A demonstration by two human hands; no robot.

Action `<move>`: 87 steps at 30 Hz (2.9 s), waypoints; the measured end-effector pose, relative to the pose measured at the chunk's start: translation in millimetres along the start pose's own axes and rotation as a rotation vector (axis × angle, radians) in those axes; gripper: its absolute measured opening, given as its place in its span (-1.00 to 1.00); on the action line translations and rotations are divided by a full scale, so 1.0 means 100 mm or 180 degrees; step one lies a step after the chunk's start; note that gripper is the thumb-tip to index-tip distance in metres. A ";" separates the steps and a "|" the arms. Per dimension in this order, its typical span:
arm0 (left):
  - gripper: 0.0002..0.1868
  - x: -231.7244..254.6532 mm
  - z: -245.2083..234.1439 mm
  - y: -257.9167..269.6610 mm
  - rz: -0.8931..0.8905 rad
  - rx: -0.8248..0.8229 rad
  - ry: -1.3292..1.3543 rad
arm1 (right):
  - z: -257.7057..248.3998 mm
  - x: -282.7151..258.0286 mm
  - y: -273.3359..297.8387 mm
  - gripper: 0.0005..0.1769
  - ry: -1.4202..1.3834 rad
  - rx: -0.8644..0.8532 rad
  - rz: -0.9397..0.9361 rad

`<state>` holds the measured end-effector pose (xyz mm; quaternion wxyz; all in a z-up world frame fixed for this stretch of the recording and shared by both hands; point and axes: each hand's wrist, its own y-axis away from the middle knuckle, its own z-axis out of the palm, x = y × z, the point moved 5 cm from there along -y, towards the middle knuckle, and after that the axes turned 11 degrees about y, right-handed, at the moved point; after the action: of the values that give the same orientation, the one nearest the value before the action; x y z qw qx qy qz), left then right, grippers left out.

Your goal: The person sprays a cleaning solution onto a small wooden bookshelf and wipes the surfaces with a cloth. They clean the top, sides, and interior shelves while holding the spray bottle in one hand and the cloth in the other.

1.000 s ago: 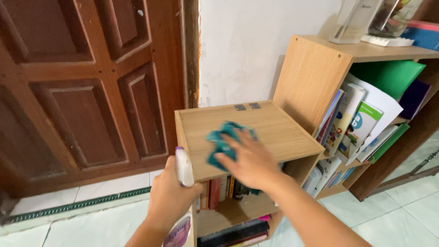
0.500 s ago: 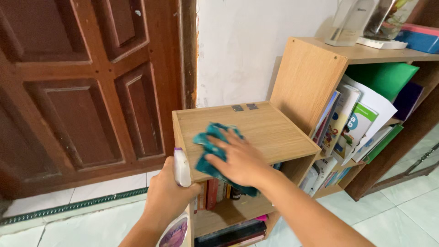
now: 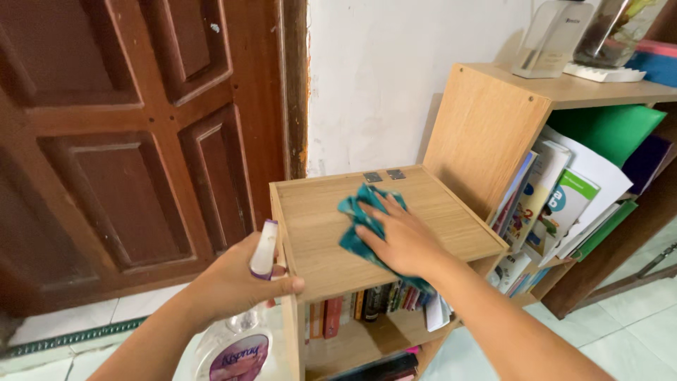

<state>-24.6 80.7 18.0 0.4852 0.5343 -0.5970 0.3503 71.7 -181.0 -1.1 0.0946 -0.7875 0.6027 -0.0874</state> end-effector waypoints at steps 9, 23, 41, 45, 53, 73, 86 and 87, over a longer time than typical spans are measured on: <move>-0.41 0.27 -0.39 -0.26 -0.0065 0.0460 -0.0108 | 0.17 1.13 -0.76 -0.37 0.0123 0.0655 0.1356; -0.46 0.06 -0.43 -0.13 -0.0170 0.0648 0.0522 | -0.12 -0.74 0.41 -0.34 -0.0629 -0.0267 -0.0055; -0.65 1.09 1.41 0.39 0.0942 0.0517 0.0277 | -0.30 1.98 0.89 -0.61 -0.5278 0.0798 0.1416; -0.73 1.29 2.20 0.15 0.1090 0.0023 0.0860 | -0.43 1.86 0.90 -0.56 -0.6476 0.0022 0.1188; -0.78 1.45 2.10 0.27 0.1471 0.0499 0.0106 | -0.58 1.46 0.90 -0.49 -0.6340 -0.0252 0.1255; -0.51 -0.45 -0.72 0.39 0.1446 -0.0825 0.1518 | -0.45 -1.65 0.79 -0.62 -0.5551 0.1614 0.1769; -0.57 -0.80 -1.13 -1.64 0.1423 -0.1060 0.1595 | -0.13 -2.34 0.47 -0.54 0.0550 0.1934 0.0879; -0.58 -0.84 -1.11 -1.73 0.1199 -0.1085 0.1565 | -0.14 -2.40 0.51 -0.51 0.1133 0.2347 0.0181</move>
<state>164.2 177.6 -47.8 0.6235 0.2259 -0.6003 0.4471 -41.5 37.5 -6.2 0.2671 -0.6564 0.5595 -0.4297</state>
